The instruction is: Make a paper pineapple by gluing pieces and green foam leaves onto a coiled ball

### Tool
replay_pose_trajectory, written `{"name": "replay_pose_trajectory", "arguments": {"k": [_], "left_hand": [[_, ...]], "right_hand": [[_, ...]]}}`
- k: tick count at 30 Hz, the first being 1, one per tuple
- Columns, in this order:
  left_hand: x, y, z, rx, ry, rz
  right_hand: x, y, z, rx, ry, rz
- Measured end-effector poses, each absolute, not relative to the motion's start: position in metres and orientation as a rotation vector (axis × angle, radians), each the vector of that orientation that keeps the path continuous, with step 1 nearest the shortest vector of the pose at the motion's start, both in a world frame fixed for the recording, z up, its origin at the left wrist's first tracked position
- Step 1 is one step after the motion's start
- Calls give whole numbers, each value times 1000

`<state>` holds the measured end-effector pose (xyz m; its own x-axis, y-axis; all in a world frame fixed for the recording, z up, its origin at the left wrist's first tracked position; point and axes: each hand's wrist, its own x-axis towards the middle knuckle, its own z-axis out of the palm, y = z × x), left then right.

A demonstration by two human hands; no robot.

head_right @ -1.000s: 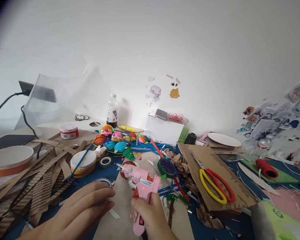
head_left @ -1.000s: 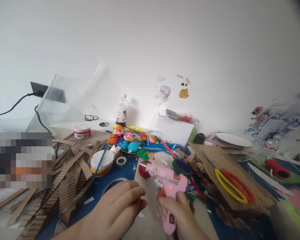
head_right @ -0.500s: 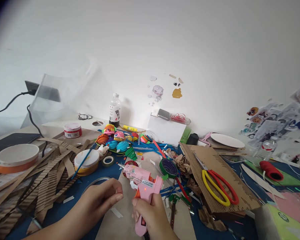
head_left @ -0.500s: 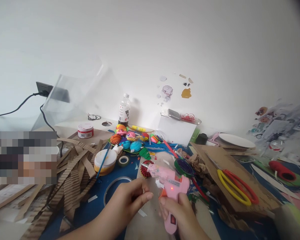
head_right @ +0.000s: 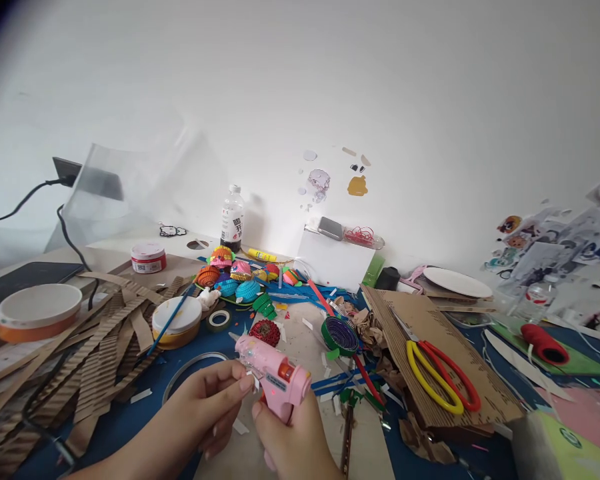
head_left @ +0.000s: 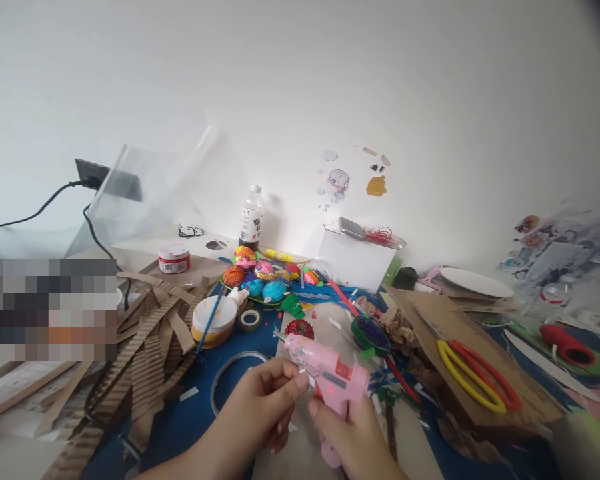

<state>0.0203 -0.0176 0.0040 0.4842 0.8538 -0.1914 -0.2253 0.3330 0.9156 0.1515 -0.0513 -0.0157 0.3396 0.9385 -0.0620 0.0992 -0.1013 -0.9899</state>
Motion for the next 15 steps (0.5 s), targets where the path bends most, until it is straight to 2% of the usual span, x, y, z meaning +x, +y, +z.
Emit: {"name": "replay_pose_trajectory", "arguments": {"k": [4, 10, 15], "left_hand": [[20, -21, 12, 905, 750, 826], [24, -10, -4, 1053, 773, 707], [21, -14, 0, 974, 772, 809]], "right_hand": [[154, -51, -13, -1534, -947, 926], [154, -52, -9, -1527, -897, 989], [155, -51, -16, -1507, -977, 970]]}}
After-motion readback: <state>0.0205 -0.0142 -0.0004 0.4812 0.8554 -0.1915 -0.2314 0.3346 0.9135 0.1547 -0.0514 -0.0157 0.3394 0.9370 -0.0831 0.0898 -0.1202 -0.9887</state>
